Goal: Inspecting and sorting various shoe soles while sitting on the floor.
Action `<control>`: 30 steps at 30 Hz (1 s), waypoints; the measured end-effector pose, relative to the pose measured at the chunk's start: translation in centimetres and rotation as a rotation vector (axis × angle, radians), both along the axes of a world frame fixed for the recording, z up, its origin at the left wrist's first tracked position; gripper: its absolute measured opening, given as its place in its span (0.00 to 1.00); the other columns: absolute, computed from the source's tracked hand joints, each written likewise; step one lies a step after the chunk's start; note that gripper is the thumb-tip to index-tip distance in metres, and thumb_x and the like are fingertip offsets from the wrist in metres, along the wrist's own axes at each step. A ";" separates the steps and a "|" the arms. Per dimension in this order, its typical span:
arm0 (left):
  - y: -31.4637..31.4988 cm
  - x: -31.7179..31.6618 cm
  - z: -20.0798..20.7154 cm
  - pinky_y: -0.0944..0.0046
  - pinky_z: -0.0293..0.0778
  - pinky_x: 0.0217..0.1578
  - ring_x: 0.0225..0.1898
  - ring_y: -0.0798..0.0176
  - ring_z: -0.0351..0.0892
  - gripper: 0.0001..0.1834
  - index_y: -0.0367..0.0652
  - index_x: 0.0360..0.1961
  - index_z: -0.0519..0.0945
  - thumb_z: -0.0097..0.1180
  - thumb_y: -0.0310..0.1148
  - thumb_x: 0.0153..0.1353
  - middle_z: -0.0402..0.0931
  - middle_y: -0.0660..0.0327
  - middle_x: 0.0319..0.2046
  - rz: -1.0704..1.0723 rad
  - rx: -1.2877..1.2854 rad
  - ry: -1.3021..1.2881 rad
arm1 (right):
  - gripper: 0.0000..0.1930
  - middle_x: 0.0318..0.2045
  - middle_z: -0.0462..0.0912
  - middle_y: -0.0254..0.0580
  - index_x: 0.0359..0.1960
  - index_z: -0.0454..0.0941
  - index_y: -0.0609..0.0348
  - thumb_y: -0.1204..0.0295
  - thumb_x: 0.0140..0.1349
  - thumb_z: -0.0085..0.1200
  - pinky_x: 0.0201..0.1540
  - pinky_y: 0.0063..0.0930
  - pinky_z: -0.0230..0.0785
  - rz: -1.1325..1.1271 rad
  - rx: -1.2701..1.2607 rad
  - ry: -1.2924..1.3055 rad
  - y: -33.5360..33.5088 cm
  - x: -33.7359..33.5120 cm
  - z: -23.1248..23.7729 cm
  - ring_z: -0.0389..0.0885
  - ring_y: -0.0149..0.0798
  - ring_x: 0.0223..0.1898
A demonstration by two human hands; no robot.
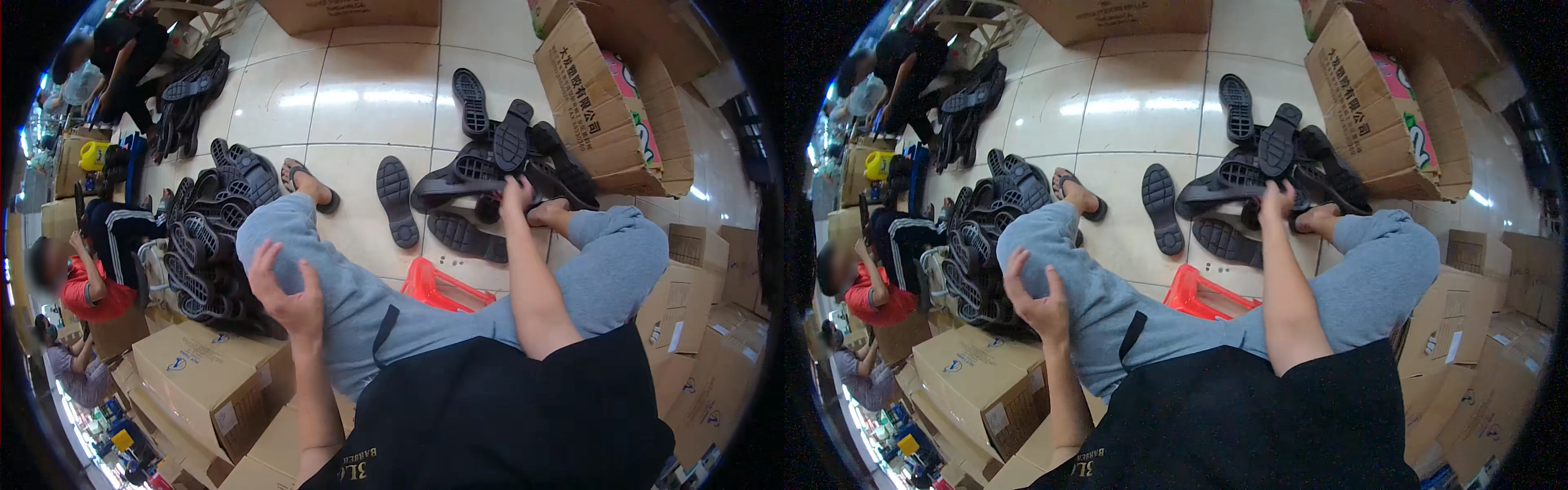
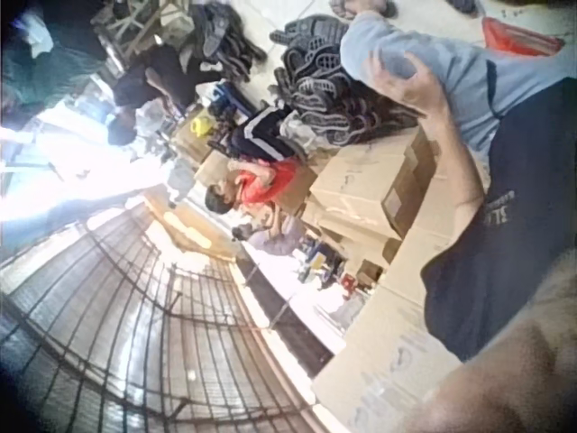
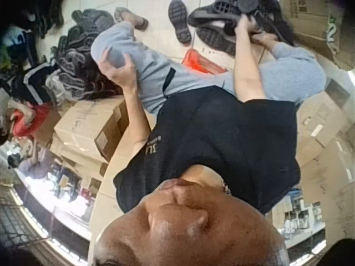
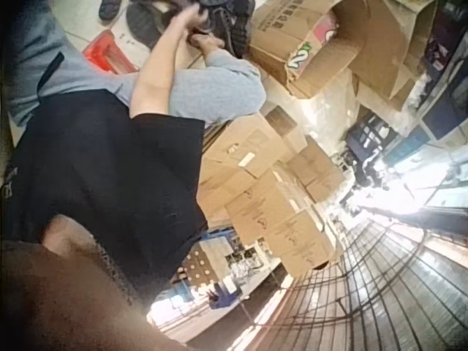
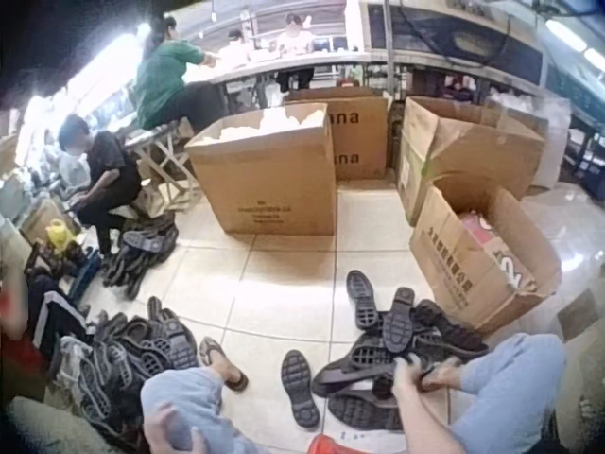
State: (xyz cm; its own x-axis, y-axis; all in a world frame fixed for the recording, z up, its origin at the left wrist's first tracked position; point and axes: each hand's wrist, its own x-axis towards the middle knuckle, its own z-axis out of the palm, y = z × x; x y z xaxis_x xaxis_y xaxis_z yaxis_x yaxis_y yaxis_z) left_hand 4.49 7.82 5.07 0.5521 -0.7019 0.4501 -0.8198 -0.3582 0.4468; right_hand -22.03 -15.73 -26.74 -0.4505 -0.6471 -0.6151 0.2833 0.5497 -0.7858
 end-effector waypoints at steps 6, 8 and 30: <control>-5.8 -4.8 -1.0 0.53 0.57 0.58 0.56 0.46 0.63 0.34 0.43 0.54 0.67 0.63 0.29 0.41 0.65 0.48 0.53 -0.462 0.342 0.258 | 0.20 0.26 0.77 0.41 0.46 0.73 0.56 0.75 0.47 0.53 0.13 0.28 0.72 1.034 -0.335 0.233 -3.6 4.2 24.9 0.77 0.34 0.17; -6.9 -6.1 -1.8 0.55 0.55 0.60 0.58 0.46 0.61 0.46 0.47 0.62 0.58 0.66 0.31 0.38 0.63 0.46 0.55 -0.587 0.405 0.319 | 0.17 0.24 0.75 0.38 0.43 0.74 0.59 0.74 0.48 0.51 0.11 0.24 0.68 1.099 -0.316 0.080 -3.1 4.0 30.4 0.74 0.30 0.15; -3.8 -5.8 2.5 0.68 0.76 0.20 0.24 0.60 0.80 0.34 0.40 0.55 0.63 0.44 0.57 0.58 0.76 0.51 0.37 -0.377 -0.065 1.824 | 0.32 0.08 0.66 0.28 0.12 0.72 0.55 0.38 0.57 0.44 0.11 0.21 0.48 1.447 0.263 0.138 -0.4 5.0 20.6 0.60 0.24 0.08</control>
State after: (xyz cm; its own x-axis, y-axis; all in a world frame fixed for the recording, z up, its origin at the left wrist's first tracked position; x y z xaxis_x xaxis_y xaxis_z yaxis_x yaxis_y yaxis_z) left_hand -1.27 4.06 7.58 0.1622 -0.8947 -0.4161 0.6045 -0.2432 0.7585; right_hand -16.99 -16.15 -6.15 0.4119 -0.4540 -0.7901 -0.6902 0.4107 -0.5958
